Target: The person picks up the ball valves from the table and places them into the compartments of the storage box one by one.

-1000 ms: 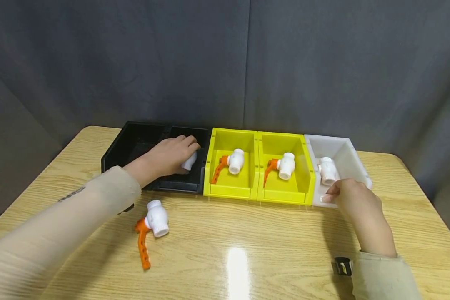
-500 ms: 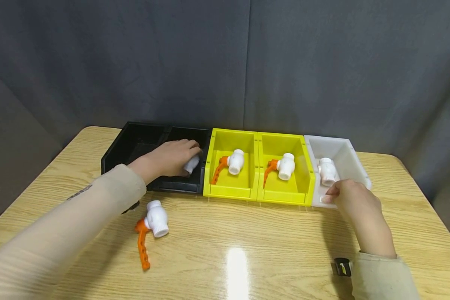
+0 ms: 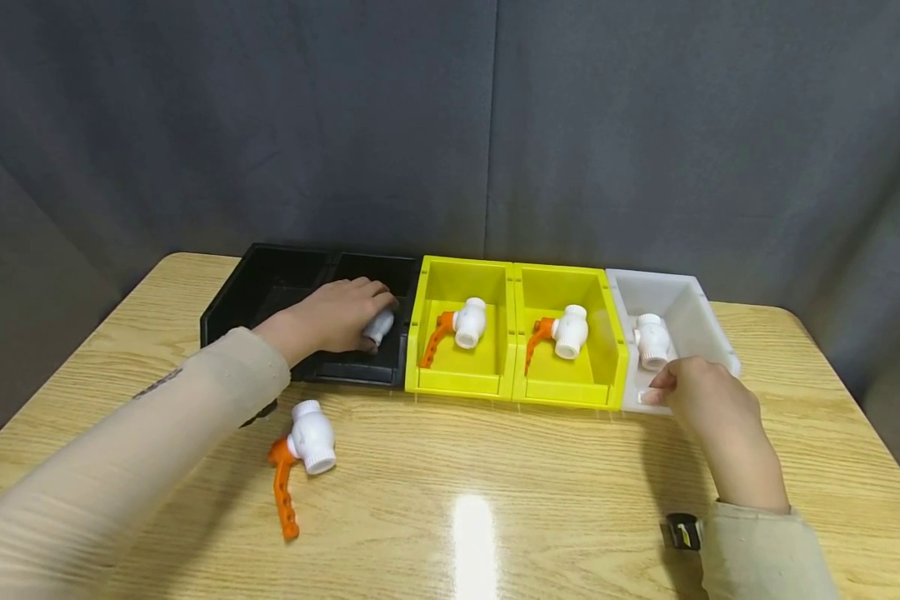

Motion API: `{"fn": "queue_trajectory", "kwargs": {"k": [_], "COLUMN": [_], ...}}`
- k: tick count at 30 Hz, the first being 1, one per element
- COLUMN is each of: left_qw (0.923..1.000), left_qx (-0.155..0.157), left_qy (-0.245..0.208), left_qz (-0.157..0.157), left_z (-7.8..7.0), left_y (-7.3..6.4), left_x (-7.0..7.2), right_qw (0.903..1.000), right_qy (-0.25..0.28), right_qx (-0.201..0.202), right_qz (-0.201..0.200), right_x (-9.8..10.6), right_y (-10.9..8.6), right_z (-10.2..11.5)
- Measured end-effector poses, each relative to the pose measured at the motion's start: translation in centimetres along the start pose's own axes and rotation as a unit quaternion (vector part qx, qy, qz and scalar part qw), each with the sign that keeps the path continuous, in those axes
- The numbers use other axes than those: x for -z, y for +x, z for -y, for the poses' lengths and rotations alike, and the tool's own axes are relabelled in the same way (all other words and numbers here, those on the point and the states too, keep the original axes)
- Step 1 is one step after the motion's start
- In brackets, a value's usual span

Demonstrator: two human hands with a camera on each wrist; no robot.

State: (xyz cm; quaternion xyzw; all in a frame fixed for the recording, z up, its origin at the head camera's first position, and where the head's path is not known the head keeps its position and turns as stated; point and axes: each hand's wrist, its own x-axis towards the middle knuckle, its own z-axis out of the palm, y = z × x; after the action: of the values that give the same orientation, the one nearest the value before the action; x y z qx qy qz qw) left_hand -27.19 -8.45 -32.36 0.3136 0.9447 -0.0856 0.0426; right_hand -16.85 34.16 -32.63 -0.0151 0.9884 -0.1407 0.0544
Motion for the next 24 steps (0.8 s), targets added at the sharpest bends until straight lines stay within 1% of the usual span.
{"fn": "queue_trajectory", "kwargs": {"k": [6, 8, 11, 14, 18, 21, 24], "left_qw": [0.9996, 0.9993, 0.9990, 0.9993, 0.9986, 0.9973, 0.9947], "left_qx": [0.011, 0.017, 0.023, 0.028, 0.037, 0.044, 0.049], "left_qy": [0.018, 0.026, 0.037, 0.025, -0.009, -0.014, -0.012], "left_qz": [0.021, 0.021, 0.012, -0.006, -0.035, -0.058, -0.089], "left_z": [-0.4, -0.5, -0.7, -0.9, -1.0, -1.1, -1.5], "left_y": [-0.1, -0.1, -0.4, -0.8, -1.6, -2.2, -3.1], "left_x": [0.1, 0.2, 0.5, 1.1, 2.0, 2.5, 2.6], "right_qw": [1.0000, 1.0000, 1.0000, 0.9999, 0.9999, 0.9999, 0.9999], "right_qy": [0.001, -0.001, -0.002, -0.003, -0.003, -0.003, -0.003], "right_qx": [-0.002, -0.002, -0.006, -0.008, -0.008, -0.009, -0.010], "right_qz": [0.001, 0.002, 0.006, 0.009, 0.010, 0.010, 0.010], "right_x": [0.1, 0.1, 0.1, 0.2, 0.2, 0.2, 0.3], "right_y": [-0.1, -0.1, -0.1, -0.1, -0.1, -0.1, 0.0], "right_z": [0.1, 0.1, 0.2, 0.2, 0.2, 0.2, 0.1]}}
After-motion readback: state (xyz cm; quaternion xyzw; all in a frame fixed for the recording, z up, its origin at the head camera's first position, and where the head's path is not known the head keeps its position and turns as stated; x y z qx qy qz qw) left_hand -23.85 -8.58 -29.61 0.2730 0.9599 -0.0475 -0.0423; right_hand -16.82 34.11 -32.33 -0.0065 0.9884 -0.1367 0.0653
